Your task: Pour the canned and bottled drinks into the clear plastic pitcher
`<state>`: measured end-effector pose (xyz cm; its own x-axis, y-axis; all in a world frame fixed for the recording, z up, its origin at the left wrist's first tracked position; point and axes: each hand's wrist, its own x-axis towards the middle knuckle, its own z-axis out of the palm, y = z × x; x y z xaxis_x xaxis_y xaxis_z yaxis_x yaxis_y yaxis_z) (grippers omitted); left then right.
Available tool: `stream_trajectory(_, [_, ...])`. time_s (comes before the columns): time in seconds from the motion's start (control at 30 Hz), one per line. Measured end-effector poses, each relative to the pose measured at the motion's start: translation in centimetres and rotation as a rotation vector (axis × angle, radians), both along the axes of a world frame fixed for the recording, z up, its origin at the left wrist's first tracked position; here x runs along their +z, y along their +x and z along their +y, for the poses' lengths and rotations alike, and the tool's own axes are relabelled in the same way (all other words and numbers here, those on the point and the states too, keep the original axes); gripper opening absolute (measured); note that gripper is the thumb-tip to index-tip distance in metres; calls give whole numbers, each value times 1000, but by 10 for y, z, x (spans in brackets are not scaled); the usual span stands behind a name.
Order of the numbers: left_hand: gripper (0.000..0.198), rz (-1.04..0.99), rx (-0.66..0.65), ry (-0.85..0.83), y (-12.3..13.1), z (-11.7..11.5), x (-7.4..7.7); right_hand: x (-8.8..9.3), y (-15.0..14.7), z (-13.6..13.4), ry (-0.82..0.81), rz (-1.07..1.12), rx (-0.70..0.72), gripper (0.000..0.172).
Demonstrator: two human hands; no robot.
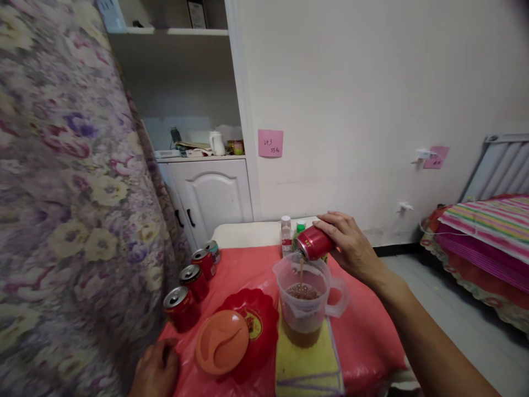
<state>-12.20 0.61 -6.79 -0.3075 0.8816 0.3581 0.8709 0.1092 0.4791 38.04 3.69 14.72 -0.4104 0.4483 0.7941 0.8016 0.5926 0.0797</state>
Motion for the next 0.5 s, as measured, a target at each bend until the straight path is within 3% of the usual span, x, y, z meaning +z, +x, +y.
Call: stream_trajectory(0.5, [36, -2, -13, -29, -4, 2, -4, 1, 0, -1, 20, -24, -34, 54])
